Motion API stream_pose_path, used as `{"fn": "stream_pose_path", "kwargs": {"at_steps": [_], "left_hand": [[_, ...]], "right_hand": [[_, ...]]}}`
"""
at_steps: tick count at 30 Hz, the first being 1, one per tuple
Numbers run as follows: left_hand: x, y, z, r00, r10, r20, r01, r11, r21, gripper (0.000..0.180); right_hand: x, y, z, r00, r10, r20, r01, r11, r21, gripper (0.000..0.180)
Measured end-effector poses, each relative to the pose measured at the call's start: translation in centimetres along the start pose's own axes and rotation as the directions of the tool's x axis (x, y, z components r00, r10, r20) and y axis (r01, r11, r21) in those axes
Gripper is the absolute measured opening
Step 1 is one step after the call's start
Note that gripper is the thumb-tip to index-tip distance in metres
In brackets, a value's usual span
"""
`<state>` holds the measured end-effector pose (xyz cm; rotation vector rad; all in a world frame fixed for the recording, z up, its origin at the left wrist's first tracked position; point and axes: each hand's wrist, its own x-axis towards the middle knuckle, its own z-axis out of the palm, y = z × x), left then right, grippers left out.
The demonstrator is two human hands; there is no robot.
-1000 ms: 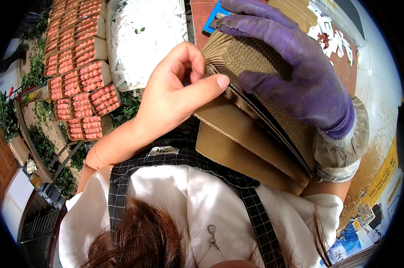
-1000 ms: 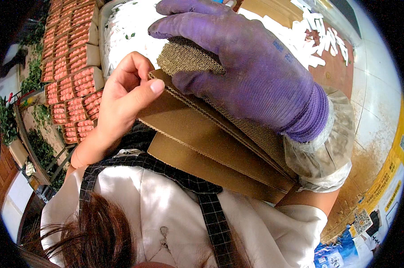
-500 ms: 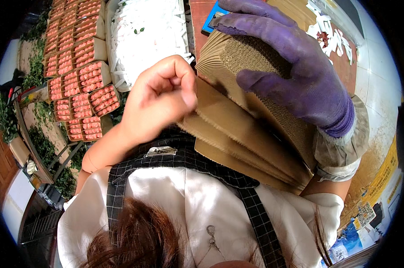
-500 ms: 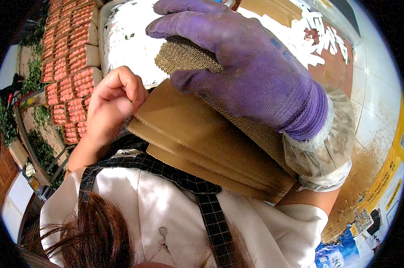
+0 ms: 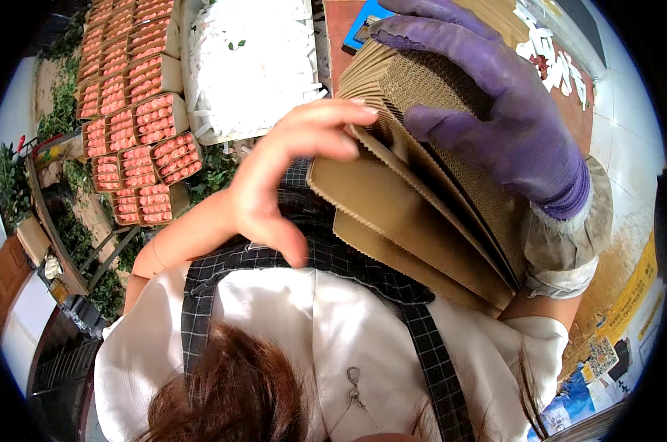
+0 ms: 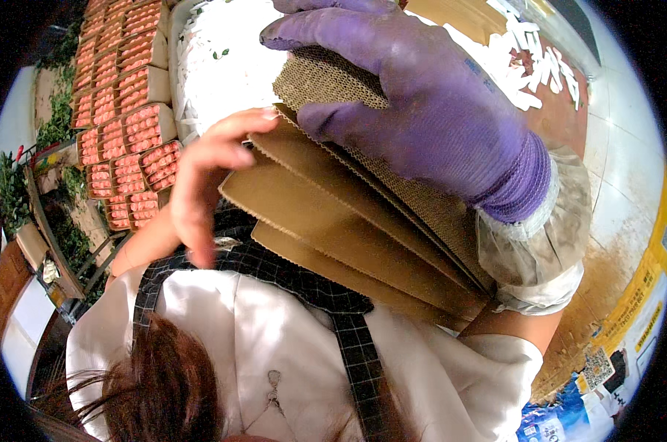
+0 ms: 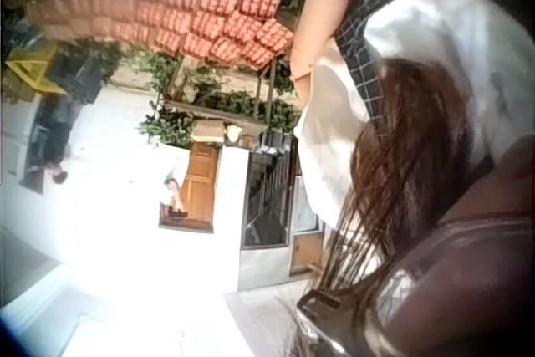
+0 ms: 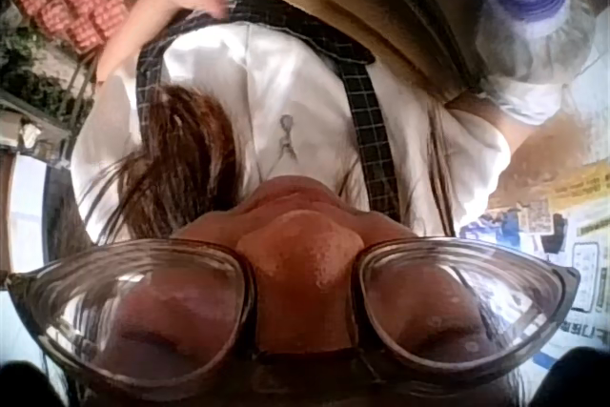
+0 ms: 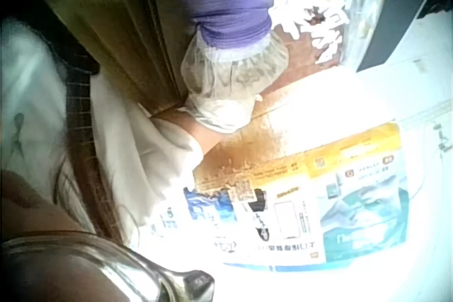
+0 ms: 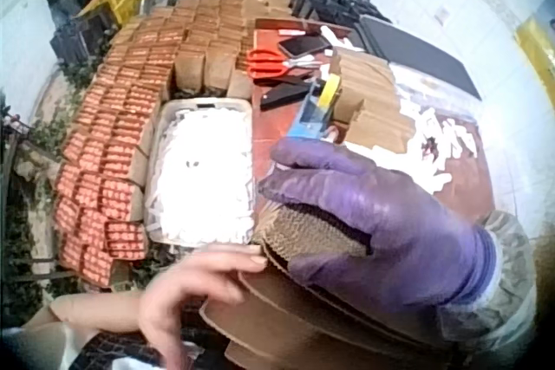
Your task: The person picks up a stack of cardboard sheets and inserts white strips into the gaps between the sheets by hand before setting the stack on the table.
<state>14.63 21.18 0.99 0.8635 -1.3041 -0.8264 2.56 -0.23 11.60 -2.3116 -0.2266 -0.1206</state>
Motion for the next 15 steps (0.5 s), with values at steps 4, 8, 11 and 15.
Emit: {"fn": "stream_pose_path", "kwargs": {"at_steps": [4, 8, 11, 15], "left_hand": [[-1.8, -1.5, 2.0, 0.985, 0.167, -0.043, -0.153, 0.961, 0.230, 0.087], [-2.1, -2.0, 3.5, 0.825, 0.452, -0.338, -0.261, 0.837, 0.482, 0.067], [-1.9, -1.7, 3.4, 0.717, 0.670, -0.195, -0.379, 0.609, 0.697, 0.030], [-2.6, -1.2, 2.5, 0.777, 0.620, -0.115, -0.353, 0.578, 0.736, 0.025]], "right_hand": [[0.1, -0.4, 0.0, 0.998, 0.056, 0.018, -0.056, 0.998, -0.044, 0.059], [0.0, 0.3, 0.3, 0.996, 0.089, 0.032, -0.088, 0.996, -0.026, 0.058], [-0.4, 0.6, 0.3, 0.999, 0.042, 0.012, -0.043, 0.998, 0.039, 0.056], [-0.1, -0.3, -0.1, 0.984, 0.164, 0.064, -0.160, 0.986, -0.056, 0.053]]}}
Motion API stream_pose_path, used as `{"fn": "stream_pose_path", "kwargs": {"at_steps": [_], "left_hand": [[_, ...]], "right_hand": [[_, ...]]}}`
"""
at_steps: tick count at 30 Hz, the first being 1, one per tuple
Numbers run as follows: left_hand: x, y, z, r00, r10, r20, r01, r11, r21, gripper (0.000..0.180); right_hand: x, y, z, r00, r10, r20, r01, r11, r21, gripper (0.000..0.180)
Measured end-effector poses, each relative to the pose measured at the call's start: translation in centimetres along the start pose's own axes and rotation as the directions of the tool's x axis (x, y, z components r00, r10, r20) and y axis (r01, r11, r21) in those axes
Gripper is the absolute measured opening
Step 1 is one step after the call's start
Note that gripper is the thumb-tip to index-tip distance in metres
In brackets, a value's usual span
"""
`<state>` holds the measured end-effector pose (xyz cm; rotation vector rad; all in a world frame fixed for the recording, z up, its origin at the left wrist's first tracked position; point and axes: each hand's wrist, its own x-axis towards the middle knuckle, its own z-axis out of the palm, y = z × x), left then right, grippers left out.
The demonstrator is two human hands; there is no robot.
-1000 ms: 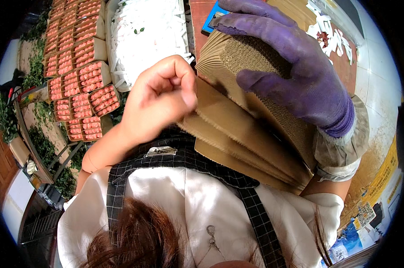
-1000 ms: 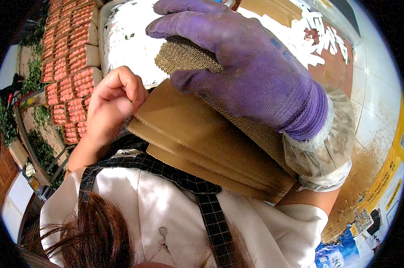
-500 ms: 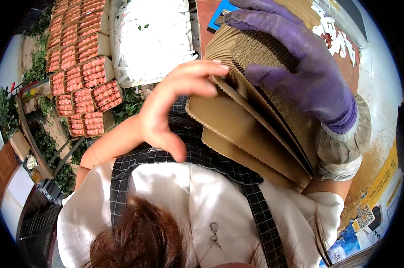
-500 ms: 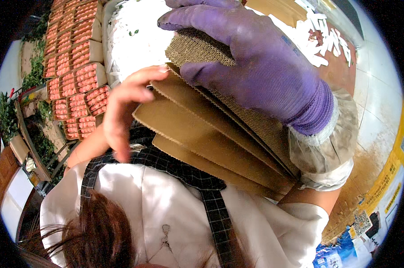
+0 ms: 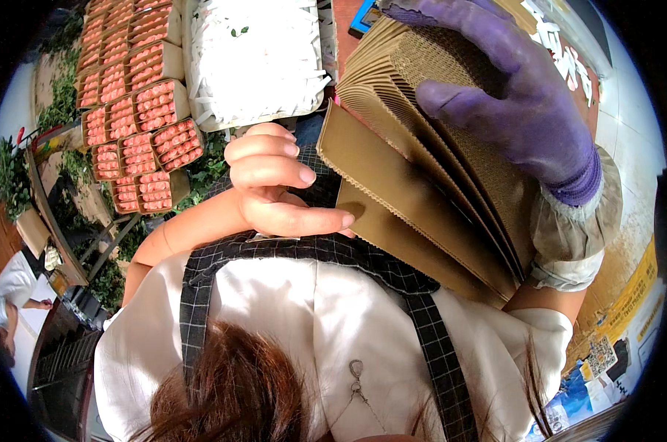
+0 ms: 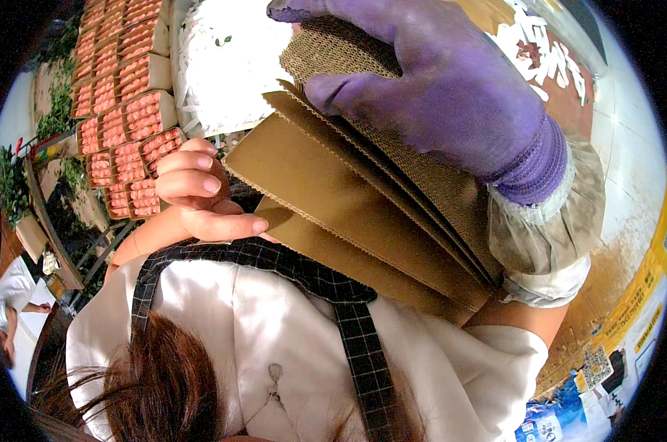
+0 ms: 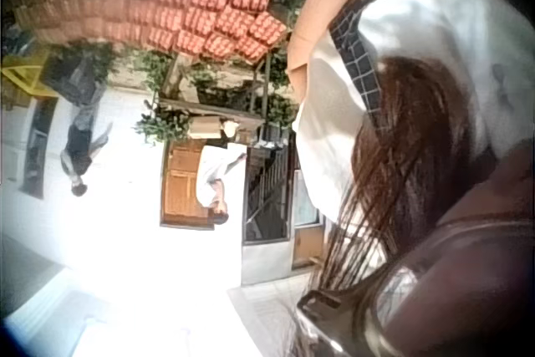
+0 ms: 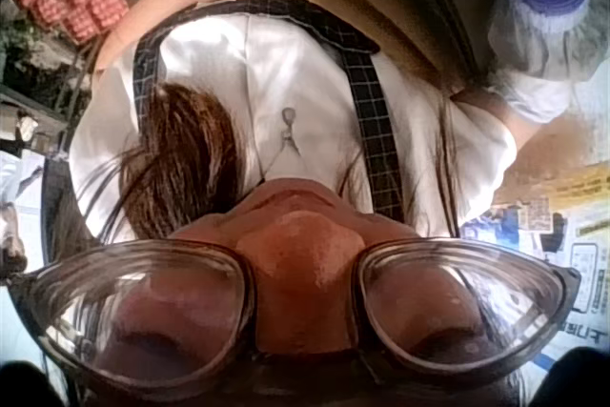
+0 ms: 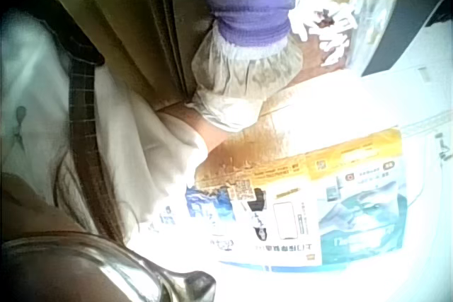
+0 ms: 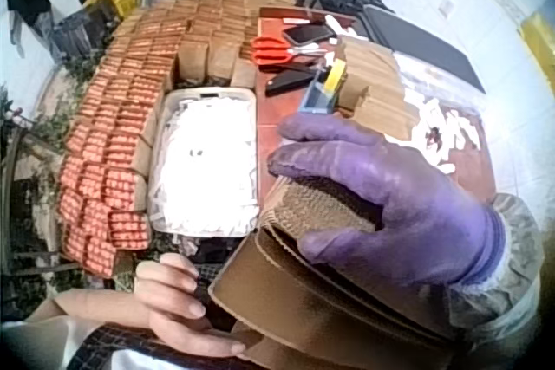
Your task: The person picks up a stack of cardboard sheets and inserts white strips into the gaps between the sheets by hand before setting the stack on the table.
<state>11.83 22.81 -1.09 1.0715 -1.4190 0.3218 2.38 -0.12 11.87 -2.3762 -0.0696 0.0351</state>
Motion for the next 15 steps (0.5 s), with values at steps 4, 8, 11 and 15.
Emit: {"fn": "stream_pose_path", "kwargs": {"at_steps": [4, 8, 11, 15], "left_hand": [[0.4, 0.2, -0.4, 0.997, -0.053, 0.051, 0.058, 0.994, -0.095, 0.023], [0.7, 0.1, -0.8, 0.985, -0.050, 0.165, 0.080, 0.981, -0.175, 0.045], [-0.6, -0.1, 0.2, 0.933, -0.351, -0.077, 0.325, 0.915, -0.238, 0.088], [-0.6, 0.2, -0.5, 0.892, -0.441, 0.103, 0.452, 0.879, -0.152, 0.083]], "right_hand": [[-0.1, 1.0, 0.6, 0.997, -0.063, -0.036, 0.064, 0.998, 0.022, 0.053], [0.0, 1.8, 0.9, 0.982, -0.170, -0.081, 0.176, 0.982, 0.070, 0.053], [0.0, 1.6, 0.9, 0.985, -0.153, -0.080, 0.158, 0.986, 0.059, 0.053], [0.0, -0.4, 0.1, 1.000, -0.006, -0.009, 0.006, 1.000, 0.019, 0.053]]}}
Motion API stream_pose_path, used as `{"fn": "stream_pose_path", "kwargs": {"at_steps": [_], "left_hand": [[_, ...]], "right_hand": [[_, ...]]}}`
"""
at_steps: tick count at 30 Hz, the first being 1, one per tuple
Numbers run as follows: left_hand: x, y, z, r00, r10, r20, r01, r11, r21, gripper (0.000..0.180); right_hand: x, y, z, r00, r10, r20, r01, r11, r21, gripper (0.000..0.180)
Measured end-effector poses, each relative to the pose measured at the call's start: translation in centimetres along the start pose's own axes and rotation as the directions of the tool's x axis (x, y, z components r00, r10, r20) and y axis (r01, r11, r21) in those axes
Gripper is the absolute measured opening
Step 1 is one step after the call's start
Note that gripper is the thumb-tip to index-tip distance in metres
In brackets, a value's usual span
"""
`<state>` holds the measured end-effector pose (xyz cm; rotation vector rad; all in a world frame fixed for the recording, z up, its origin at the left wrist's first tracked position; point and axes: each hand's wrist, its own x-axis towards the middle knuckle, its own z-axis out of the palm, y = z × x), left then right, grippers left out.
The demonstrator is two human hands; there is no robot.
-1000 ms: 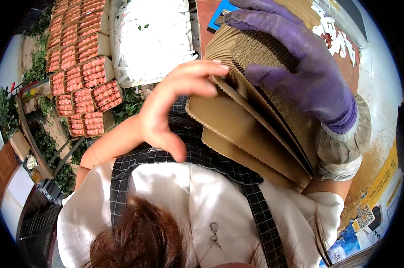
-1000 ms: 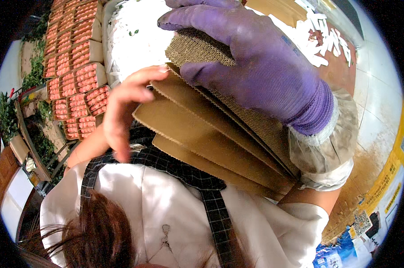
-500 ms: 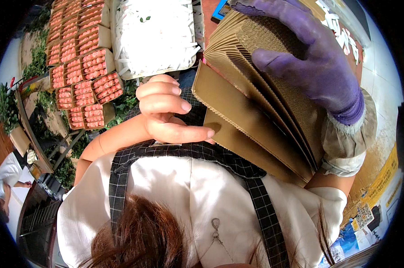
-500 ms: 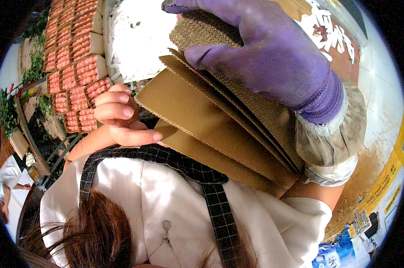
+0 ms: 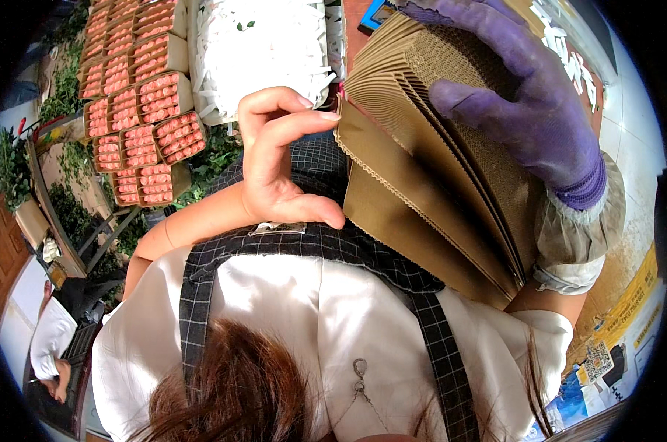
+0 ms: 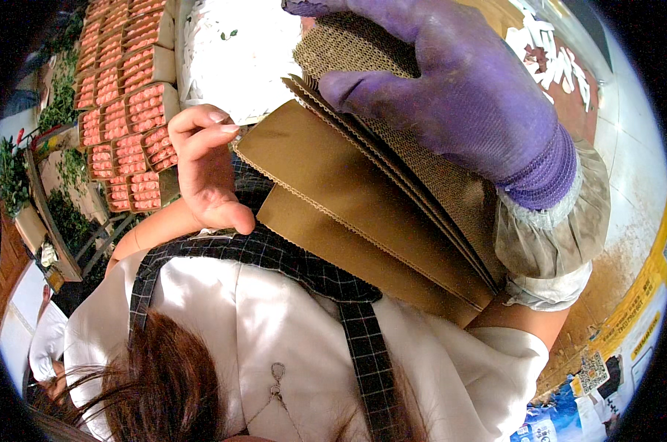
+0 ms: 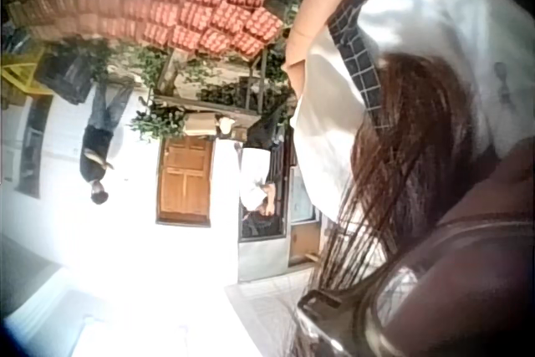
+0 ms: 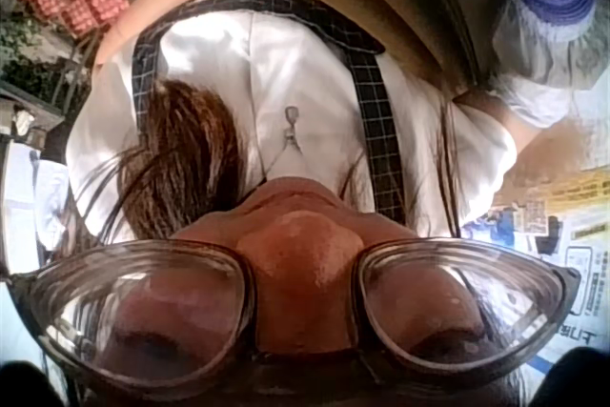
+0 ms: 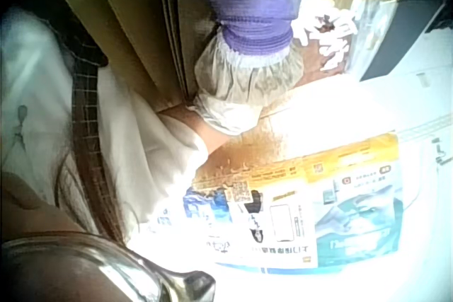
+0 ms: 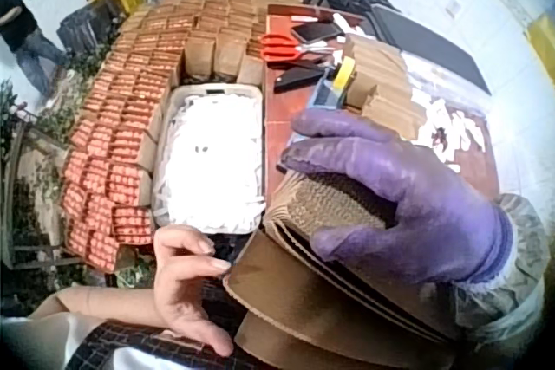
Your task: The person picks up a stack of cardboard sheets and inserts white strips into the gaps between the sheets by hand before setting the stack on the table.
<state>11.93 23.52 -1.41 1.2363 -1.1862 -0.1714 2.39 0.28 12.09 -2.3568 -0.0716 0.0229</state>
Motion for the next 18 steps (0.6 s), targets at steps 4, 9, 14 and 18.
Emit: {"fn": "stream_pose_path", "kwargs": {"at_steps": [4, 9, 14, 18], "left_hand": [[0.1, 0.1, 0.0, 0.999, -0.018, 0.033, 0.018, 1.000, 0.000, 0.082], [0.1, 0.0, 0.1, 0.999, -0.025, 0.033, 0.026, 0.999, -0.028, 0.082], [-0.3, -0.3, -0.1, 0.998, -0.060, 0.035, 0.063, 0.991, -0.114, 0.082], [-0.4, -0.1, -0.1, 0.996, -0.079, 0.046, 0.085, 0.987, -0.138, 0.080]], "right_hand": [[-0.2, 0.8, 0.2, 1.000, 0.019, 0.009, -0.018, 1.000, -0.008, 0.053], [-0.4, 1.6, 0.6, 0.994, -0.089, -0.058, 0.091, 0.995, 0.028, 0.054], [-0.2, 1.4, 0.6, 1.000, -0.014, -0.023, 0.014, 1.000, 0.007, 0.055], [0.0, 0.3, 0.2, 1.000, 0.018, 0.001, -0.018, 1.000, 0.022, 0.055]]}}
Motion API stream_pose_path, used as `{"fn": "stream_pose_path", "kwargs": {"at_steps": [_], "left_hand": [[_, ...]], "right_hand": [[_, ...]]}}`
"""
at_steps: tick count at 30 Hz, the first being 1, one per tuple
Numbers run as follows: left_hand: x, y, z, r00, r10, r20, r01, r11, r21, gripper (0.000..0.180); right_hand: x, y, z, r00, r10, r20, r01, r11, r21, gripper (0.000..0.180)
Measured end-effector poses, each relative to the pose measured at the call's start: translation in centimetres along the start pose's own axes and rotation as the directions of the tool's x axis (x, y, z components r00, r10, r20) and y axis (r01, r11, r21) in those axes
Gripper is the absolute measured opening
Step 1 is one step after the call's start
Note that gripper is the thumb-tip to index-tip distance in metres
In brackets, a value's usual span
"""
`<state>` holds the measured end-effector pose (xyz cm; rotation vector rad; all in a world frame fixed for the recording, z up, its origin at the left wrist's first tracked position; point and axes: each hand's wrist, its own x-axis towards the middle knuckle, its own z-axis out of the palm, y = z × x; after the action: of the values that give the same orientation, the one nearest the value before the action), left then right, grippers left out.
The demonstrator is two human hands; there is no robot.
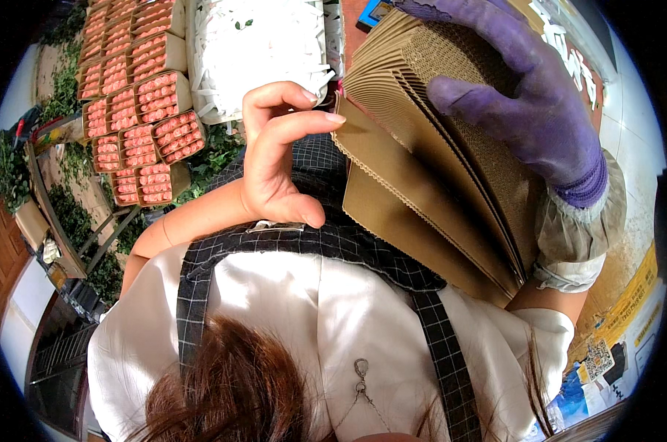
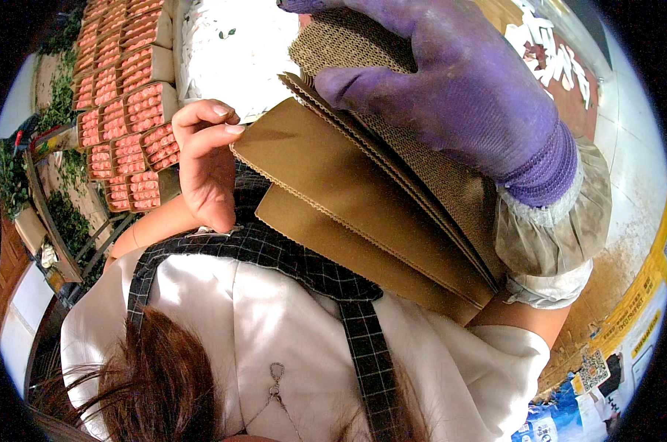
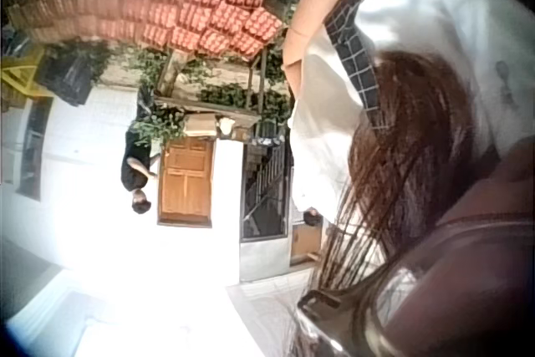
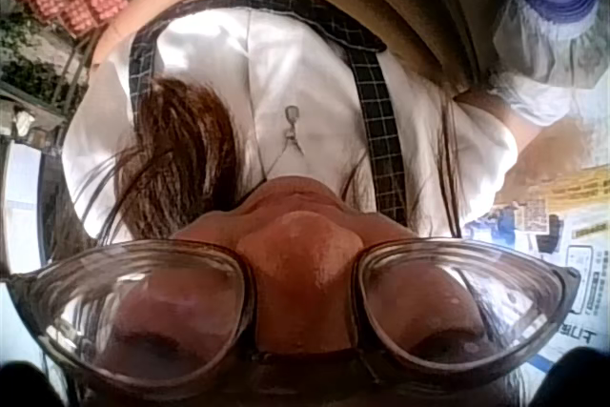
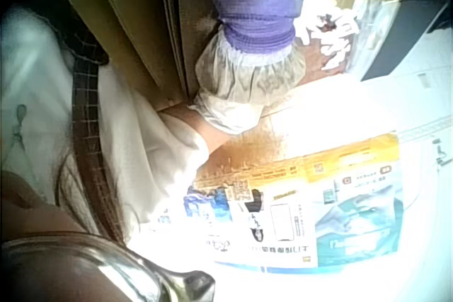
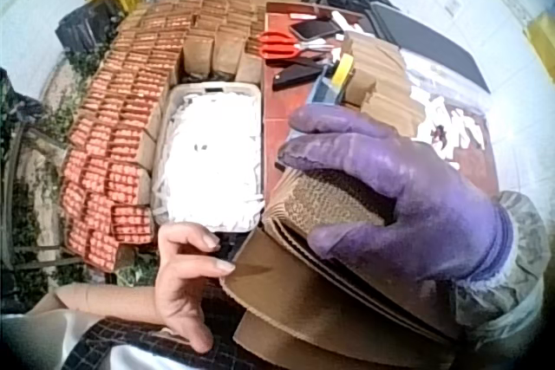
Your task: The person picks up a stack of cardboard sheets and inserts white strips into the gaps between the sheets by hand before setting the stack on the table.
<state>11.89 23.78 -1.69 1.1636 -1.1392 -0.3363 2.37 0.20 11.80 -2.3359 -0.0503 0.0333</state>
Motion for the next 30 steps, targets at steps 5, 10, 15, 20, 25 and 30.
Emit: {"fn": "stream_pose_path", "kwargs": {"at_steps": [5, 10, 15, 20, 25, 30], "left_hand": [[0.5, -0.1, 0.0, 0.998, 0.061, 0.001, -0.061, 0.998, -0.010, 0.073], [1.1, 0.5, -1.3, 0.984, -0.034, 0.173, 0.086, 0.949, -0.305, 0.061], [1.5, 1.0, -2.0, 0.878, -0.356, 0.320, 0.468, 0.779, -0.418, 0.060], [3.8, 1.4, -0.7, 0.836, -0.459, 0.301, 0.549, 0.694, -0.467, 0.061], [4.7, 1.9, 0.0, 0.800, -0.441, 0.406, 0.566, 0.778, -0.271, 0.081], [4.6, 1.2, 0.1, 0.854, -0.376, 0.360, 0.502, 0.779, -0.377, 0.059]], "right_hand": [[-0.1, 0.0, -0.1, 0.999, -0.038, -0.021, 0.038, 0.999, 0.000, 0.054], [-0.2, -0.7, 0.3, 0.998, -0.020, -0.066, 0.021, 1.000, 0.012, 0.054], [-0.4, 0.5, 0.7, 0.995, -0.063, -0.072, 0.065, 0.998, 0.016, 0.053], [-0.2, 0.8, 0.4, 1.000, -0.023, -0.006, 0.023, 1.000, 0.001, 0.053], [0.0, -0.1, 0.1, 0.998, 0.063, 0.030, -0.063, 0.998, 0.000, 0.053], [-0.6, 0.5, 0.1, 0.996, -0.087, -0.035, 0.088, 0.995, 0.038, 0.052]]}}
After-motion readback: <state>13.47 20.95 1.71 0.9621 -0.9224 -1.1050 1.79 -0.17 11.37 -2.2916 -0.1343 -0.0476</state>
